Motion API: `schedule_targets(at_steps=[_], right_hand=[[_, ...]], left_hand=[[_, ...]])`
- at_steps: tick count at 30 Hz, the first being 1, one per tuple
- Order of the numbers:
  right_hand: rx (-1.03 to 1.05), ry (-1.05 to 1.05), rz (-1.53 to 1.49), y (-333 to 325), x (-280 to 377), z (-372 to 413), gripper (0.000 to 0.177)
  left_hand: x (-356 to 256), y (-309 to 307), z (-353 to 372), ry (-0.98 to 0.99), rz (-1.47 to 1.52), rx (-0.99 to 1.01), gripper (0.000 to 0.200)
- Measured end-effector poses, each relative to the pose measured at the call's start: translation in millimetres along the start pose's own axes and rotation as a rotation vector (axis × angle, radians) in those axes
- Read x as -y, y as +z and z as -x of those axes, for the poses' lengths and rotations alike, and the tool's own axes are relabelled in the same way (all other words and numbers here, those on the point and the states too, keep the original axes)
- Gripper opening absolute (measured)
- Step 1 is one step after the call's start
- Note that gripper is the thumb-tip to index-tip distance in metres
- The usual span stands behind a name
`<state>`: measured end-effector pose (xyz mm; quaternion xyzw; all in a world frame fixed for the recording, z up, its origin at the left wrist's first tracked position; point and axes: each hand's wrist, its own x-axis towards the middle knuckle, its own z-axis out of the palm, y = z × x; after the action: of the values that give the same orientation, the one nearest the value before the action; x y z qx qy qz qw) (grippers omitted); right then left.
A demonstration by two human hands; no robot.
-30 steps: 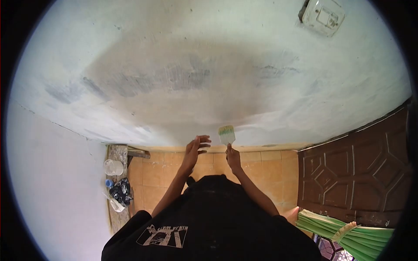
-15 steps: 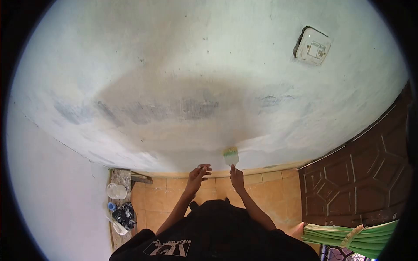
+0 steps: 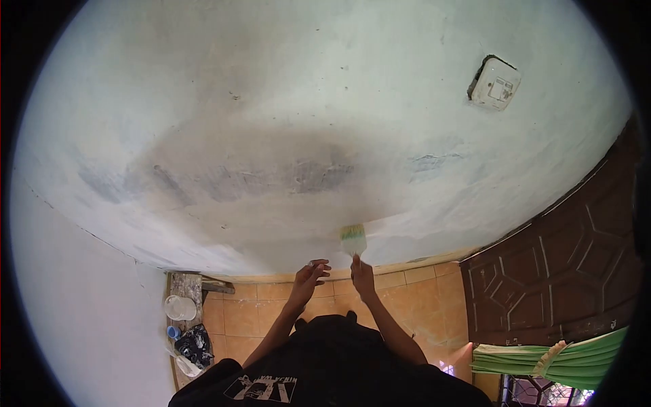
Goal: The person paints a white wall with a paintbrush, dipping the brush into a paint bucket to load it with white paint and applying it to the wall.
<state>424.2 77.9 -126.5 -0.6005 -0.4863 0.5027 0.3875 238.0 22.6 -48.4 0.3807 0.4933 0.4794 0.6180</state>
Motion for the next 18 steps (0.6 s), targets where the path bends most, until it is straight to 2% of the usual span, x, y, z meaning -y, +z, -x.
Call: schedule_targets(at_steps=[3,6,8,9,12,14,16,18], right_hand=[[-0.042,-0.014,-0.189,3,47,22,0.056],[-0.08,-0.31,-0.28,-7,120,12,0.055],[-0.086,-0.351,-0.302,-10,136,-10,0.054],[-0.088,-0.377,-0.314,-10,138,-16,0.054],[-0.154,-0.407,-0.233,7,72,-30,0.052],[-0.162,-0.197,-0.287,11,57,-12,0.052],[-0.183,-0.058,-0.355,11,74,11,0.052],[-0.172,-0.183,-0.395,9,99,20,0.053]], left_hand=[[-6,-15,-4,-0.006,-0.034,0.008,0.034],[1,-31,-3,-0.034,-0.063,0.018,0.035],[2,-36,-3,-0.045,-0.077,0.043,0.035],[-2,-37,-3,-0.044,-0.083,0.058,0.035],[-10,-41,-4,-0.027,-0.082,0.097,0.034],[-9,-41,-4,-0.025,-0.074,0.112,0.034],[-6,-42,-6,-0.032,-0.083,0.125,0.033],[-5,-44,-7,-0.052,-0.09,0.132,0.031]])
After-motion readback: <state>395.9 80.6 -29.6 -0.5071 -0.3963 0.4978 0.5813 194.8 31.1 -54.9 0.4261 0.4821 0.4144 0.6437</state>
